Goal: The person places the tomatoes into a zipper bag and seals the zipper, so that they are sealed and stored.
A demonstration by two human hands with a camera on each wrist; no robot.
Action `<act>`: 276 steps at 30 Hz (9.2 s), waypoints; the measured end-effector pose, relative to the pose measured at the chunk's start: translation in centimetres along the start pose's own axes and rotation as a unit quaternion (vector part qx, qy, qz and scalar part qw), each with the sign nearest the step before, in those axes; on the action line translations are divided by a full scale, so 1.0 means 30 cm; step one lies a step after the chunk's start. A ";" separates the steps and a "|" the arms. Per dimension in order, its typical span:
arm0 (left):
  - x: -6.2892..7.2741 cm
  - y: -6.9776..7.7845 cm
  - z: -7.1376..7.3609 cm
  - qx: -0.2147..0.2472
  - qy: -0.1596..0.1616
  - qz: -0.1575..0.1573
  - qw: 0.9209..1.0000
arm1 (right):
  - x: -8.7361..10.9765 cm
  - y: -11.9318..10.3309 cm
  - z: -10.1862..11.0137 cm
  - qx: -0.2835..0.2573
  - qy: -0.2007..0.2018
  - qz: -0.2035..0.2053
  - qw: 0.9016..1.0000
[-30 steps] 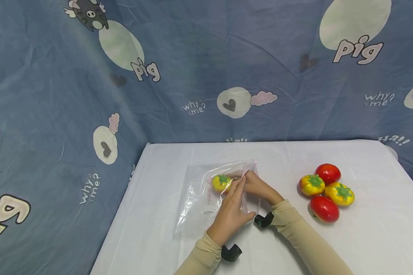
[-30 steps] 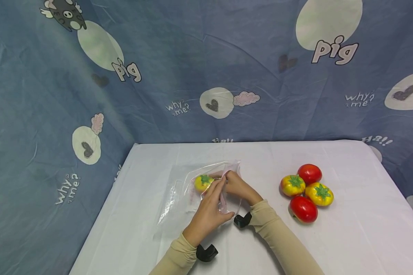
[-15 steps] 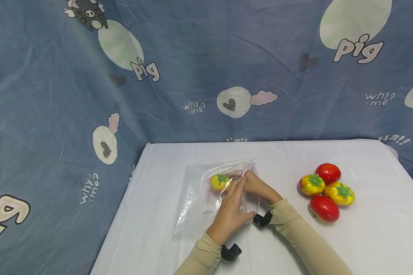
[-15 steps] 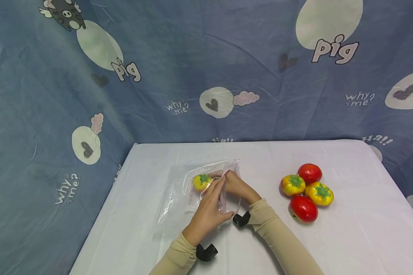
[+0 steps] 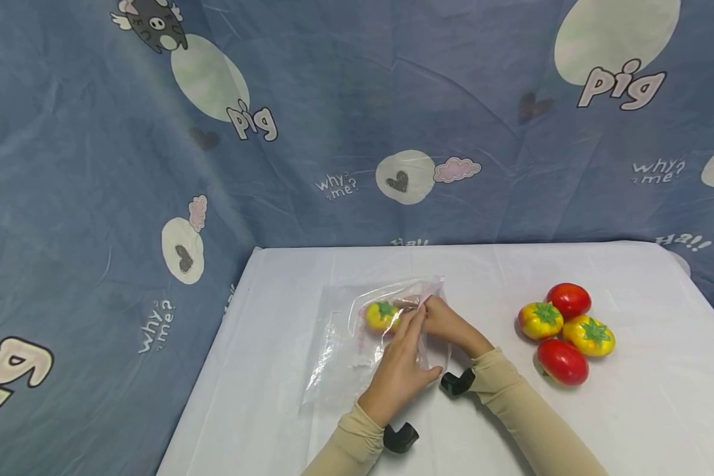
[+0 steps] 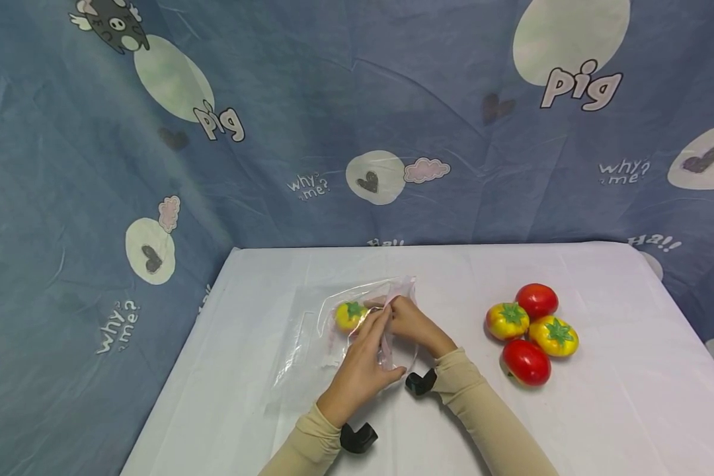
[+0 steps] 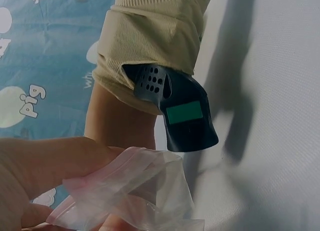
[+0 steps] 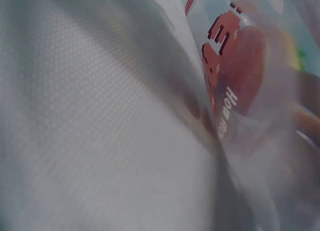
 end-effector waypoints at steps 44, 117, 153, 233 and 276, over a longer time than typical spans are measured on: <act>0.000 -0.001 0.001 -0.019 -0.006 0.028 0.999 | 0.322 -0.018 0.230 0.191 0.194 0.031 0.962; 0.003 -0.007 -0.006 0.002 -0.021 0.058 0.998 | 0.668 0.117 0.522 0.219 0.291 -0.106 0.925; 0.003 -0.006 -0.001 0.010 -0.019 0.060 0.998 | 0.707 0.102 0.414 0.316 0.192 -0.142 0.918; 0.002 -0.009 -0.002 0.021 -0.028 0.074 0.997 | 0.671 0.090 0.356 0.198 0.227 -0.063 0.951; 0.007 -0.015 -0.004 0.018 -0.027 0.067 0.997 | 0.478 0.031 0.264 0.145 0.170 0.007 0.975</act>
Point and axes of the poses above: each hand's wrist, its own x-axis away from the middle knuckle, its own z-axis out of the back of the hand, y = z × x, the point moved 4 cm from there along -x, towards the middle knuckle, and after that the axes turned 14 degrees about -z, right-handed, at the moved point
